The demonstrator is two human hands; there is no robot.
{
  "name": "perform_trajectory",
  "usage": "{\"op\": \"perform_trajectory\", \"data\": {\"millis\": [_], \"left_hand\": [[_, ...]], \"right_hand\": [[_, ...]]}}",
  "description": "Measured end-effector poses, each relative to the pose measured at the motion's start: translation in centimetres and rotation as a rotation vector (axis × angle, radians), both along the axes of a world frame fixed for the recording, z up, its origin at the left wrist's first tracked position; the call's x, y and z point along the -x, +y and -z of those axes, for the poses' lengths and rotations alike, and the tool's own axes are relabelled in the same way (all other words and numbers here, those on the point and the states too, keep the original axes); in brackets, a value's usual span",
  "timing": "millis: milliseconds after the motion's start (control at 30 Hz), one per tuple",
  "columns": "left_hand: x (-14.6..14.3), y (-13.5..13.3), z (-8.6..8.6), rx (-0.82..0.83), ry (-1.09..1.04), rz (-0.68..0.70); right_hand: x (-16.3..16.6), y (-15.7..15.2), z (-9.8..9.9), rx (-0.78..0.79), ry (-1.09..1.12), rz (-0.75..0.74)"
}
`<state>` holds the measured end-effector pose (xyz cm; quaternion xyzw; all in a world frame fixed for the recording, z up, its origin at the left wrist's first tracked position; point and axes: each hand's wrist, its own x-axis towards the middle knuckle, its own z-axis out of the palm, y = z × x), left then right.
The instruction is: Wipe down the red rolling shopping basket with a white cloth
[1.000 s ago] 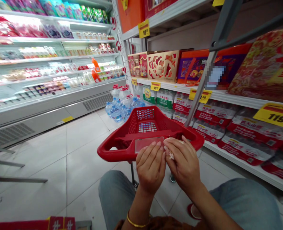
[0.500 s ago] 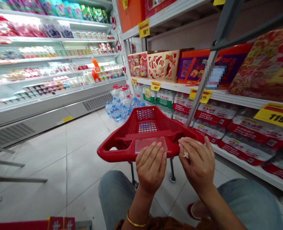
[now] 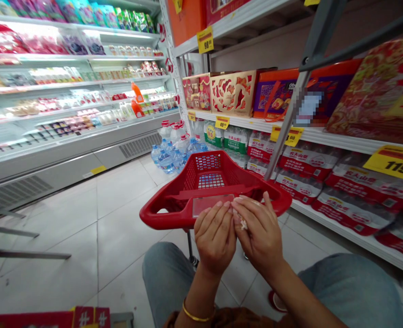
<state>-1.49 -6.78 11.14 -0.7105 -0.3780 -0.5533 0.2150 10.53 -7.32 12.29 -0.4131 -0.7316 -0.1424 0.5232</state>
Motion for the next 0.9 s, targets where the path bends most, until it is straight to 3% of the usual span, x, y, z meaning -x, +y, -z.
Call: {"op": "perform_trajectory", "data": {"millis": [267, 533, 900], "left_hand": [[0.0, 0.1, -0.2, -0.012, 0.019, 0.007], [0.3, 0.4, -0.2, -0.024, 0.029, 0.011], [2.3, 1.4, -0.2, -0.029, 0.015, 0.051]], "right_hand": [[-3.5, 0.7, 0.2, -0.051, -0.043, 0.175], [-6.5, 1.7, 0.6, -0.053, 0.005, 0.191], [-5.7, 1.3, -0.1, 0.023, 0.000, 0.134]]}}
